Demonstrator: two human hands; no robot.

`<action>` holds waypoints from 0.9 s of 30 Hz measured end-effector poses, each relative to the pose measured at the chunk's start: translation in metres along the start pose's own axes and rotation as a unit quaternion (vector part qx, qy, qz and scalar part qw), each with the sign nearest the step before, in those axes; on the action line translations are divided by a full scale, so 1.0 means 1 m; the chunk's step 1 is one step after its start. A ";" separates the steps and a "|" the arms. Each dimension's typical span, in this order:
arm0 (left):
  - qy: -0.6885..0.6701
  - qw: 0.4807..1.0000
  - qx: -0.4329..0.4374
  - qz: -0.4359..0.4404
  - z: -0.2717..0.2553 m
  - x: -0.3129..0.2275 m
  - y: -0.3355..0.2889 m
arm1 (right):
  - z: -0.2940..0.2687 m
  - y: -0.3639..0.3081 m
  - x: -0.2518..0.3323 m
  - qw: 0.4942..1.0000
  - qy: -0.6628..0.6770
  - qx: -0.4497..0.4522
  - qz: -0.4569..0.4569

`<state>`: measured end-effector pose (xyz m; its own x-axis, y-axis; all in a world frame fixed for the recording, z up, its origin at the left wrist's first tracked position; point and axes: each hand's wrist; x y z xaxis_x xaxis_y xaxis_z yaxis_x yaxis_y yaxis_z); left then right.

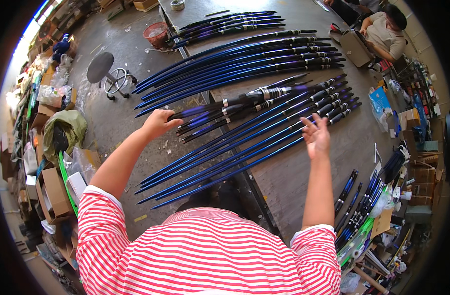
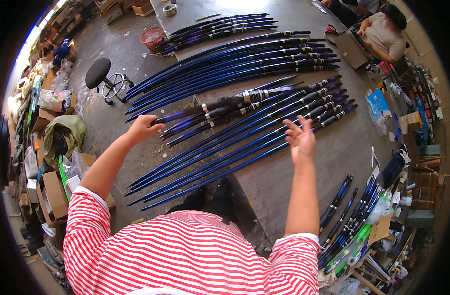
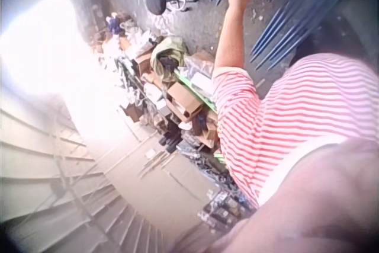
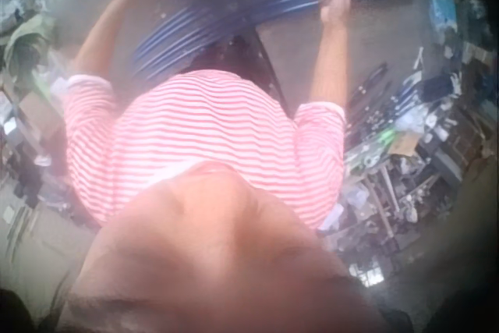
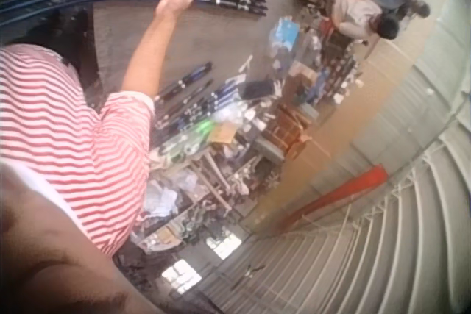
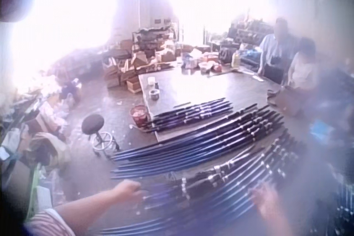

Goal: The person picks up fishing rods, extending and retracting segments to check the movement and the finish. They use a pen to mark one of the rods and then handle more rods from a group on a table.

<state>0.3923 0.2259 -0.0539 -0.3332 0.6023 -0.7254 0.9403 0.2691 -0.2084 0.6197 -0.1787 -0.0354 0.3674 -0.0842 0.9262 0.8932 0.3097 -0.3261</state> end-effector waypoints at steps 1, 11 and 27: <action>0.017 1.000 -0.024 -0.006 0.008 -0.003 0.009 | 0.003 0.005 -0.013 1.000 -0.011 0.027 0.005; 0.016 0.996 -0.053 -0.077 0.062 0.022 0.070 | -0.072 -0.029 -0.089 0.980 -0.150 -0.084 0.098; 0.305 0.950 0.008 0.057 0.137 -0.036 -0.166 | -0.085 0.053 -0.064 0.838 -0.523 -0.095 0.124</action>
<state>0.2575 0.0566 -0.0827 -0.2036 0.9520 -0.2284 0.9719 0.1684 -0.1643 0.6653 -0.2375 -0.1281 0.2088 0.8671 0.4522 0.8841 0.0304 -0.4664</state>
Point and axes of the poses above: each hand's wrist, its own y-axis towards the middle knuckle, its own z-axis out of the palm, x = y × z, and after that the axes turned 14 degrees about -y, right-handed
